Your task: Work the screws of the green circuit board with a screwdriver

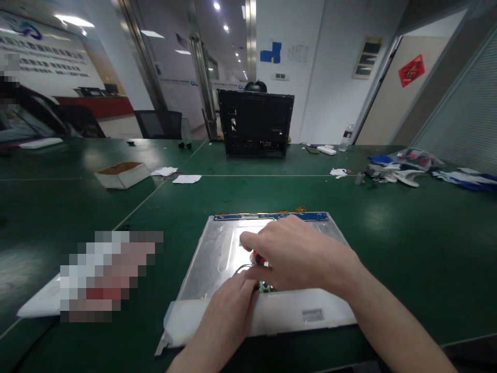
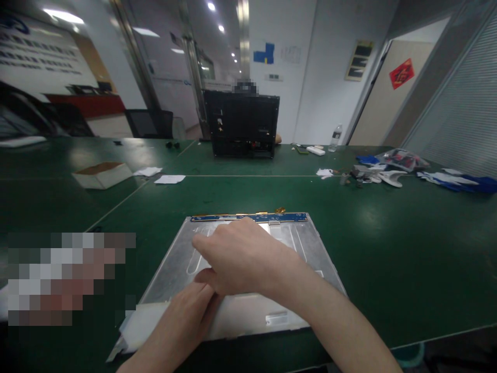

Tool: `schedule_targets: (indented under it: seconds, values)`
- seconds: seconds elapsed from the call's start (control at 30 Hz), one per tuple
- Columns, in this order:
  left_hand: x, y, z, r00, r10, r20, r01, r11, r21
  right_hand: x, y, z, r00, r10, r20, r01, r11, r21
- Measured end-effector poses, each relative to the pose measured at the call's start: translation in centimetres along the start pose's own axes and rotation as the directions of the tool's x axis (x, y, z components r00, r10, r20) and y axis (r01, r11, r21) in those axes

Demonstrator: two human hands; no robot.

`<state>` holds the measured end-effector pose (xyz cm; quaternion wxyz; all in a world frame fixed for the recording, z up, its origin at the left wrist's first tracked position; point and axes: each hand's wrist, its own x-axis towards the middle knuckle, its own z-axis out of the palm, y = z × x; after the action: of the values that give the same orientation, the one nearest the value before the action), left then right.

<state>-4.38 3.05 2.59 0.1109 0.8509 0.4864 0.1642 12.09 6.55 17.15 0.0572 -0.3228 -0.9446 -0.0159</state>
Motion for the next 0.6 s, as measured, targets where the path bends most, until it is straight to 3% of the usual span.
schedule_targets:
  seconds: [0.13, 0.37, 0.6]
  values:
    - [-0.08, 0.02, 0.08, 1.0, 0.001, -0.002, -0.001, 0.999, -0.043, 0.16, -0.06, -0.05, 0.999, 0.035, 0.015, -0.035, 0.999, -0.037]
    - [0.09, 0.03, 0.08, 1.0, 0.016, -0.004, -0.017, 1.0, -0.021, -0.1, -0.17, -0.23, 0.997, -0.049, 0.065, 0.046, 0.998, 0.036]
    - [-0.06, -0.12, 0.24, 1.0, 0.009, -0.02, -0.009, 1.0, -0.012, 0.2, -0.04, -0.12, 0.999, 0.029, 0.024, -0.028, 0.999, -0.025]
